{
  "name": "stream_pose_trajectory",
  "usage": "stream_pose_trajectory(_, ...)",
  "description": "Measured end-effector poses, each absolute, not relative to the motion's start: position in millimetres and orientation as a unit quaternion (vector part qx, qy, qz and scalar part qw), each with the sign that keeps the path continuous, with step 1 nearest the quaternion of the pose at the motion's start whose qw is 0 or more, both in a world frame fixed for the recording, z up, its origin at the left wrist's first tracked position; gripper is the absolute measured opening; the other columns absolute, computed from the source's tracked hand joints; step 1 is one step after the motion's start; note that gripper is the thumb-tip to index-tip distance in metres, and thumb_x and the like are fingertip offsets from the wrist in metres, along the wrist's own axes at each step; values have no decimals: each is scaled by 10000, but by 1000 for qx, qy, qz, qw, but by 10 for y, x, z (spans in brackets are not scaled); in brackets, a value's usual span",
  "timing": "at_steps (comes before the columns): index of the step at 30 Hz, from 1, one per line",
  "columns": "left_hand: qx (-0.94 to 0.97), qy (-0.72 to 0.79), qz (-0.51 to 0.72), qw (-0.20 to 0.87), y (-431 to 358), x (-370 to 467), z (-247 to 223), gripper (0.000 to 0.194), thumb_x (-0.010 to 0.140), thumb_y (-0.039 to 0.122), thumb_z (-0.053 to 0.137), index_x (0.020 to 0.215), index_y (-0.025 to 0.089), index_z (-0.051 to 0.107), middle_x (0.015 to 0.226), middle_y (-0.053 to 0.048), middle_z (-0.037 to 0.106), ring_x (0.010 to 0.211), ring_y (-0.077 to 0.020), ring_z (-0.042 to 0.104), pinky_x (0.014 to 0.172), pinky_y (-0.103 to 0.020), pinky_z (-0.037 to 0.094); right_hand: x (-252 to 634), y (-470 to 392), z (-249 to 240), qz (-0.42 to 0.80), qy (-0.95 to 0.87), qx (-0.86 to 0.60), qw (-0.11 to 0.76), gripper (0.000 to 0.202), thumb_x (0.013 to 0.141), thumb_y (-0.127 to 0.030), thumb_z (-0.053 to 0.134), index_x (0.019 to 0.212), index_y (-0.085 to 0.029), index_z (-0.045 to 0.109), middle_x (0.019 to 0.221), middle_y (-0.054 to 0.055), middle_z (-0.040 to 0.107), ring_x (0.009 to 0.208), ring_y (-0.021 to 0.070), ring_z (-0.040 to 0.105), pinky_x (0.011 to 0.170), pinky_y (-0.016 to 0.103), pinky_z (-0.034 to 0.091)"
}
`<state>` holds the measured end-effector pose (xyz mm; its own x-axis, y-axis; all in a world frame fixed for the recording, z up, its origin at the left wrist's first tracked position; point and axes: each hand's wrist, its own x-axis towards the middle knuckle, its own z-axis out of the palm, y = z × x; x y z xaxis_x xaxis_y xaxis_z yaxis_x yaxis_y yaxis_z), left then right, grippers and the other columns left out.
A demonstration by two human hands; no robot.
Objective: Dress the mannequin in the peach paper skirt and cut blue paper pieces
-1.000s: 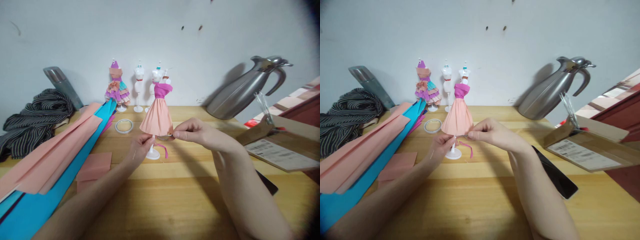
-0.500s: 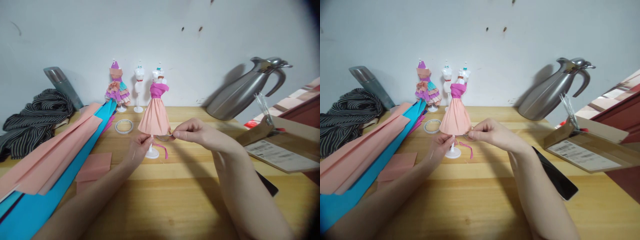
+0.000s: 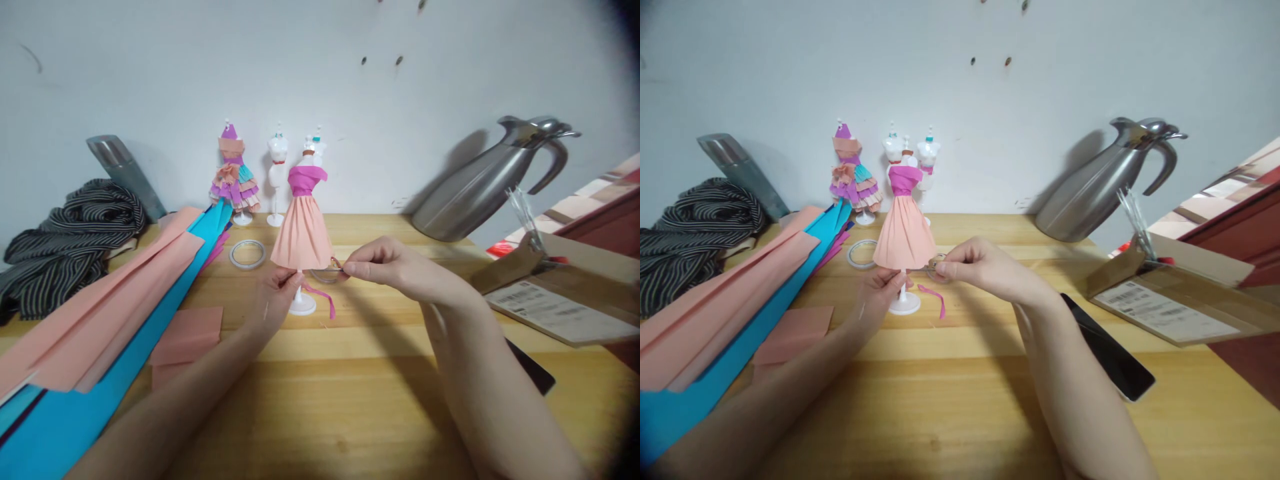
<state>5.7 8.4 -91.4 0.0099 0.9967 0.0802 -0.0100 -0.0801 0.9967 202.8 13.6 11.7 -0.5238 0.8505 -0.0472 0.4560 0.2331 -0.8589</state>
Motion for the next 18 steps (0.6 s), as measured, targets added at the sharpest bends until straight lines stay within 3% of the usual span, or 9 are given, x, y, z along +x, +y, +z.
stream_pose_trajectory(6, 505, 473, 529, 491, 77, 61, -883, 301, 678, 410, 639, 561, 132, 638, 485, 21, 483, 465, -77, 382, 475, -217, 264, 2070, 125, 136, 436, -779, -416, 173, 509, 799, -561, 555, 495, -166, 453, 565, -43, 205, 552, 87, 182, 507, 269, 147)
stream_pose_trajectory(9, 504, 474, 526, 495, 73, 68, -870, 312, 668, 421, 636, 550, 132, 633, 467, 26, 453, 458, -76, 368, 471, -219, 257, 2107, 113, 166, 435, -798, -396, 131, 475, 809, -551, 550, 545, -162, 482, 575, -43, 221, 553, 83, 194, 503, 261, 152)
stream_pose_trajectory(12, 514, 475, 520, 490, 73, 66, -882, 323, 680, 426, 626, 551, 130, 634, 469, 23, 455, 460, -79, 373, 473, -219, 258, 2120, 112, 179, 426, -798, -400, 145, 471, 805, -567, 551, 574, -162, 495, 586, -41, 240, 564, 87, 210, 509, 259, 166)
stream_pose_trajectory(18, 522, 447, 525, 502, 91, 55, -975, 331, 722, 442, 632, 582, 143, 629, 515, 12, 500, 501, -95, 431, 511, -226, 304, 2053, 103, 179, 437, -789, -400, 161, 522, 810, -593, 525, 532, -182, 364, 594, -42, 202, 565, 89, 199, 522, 265, 163)
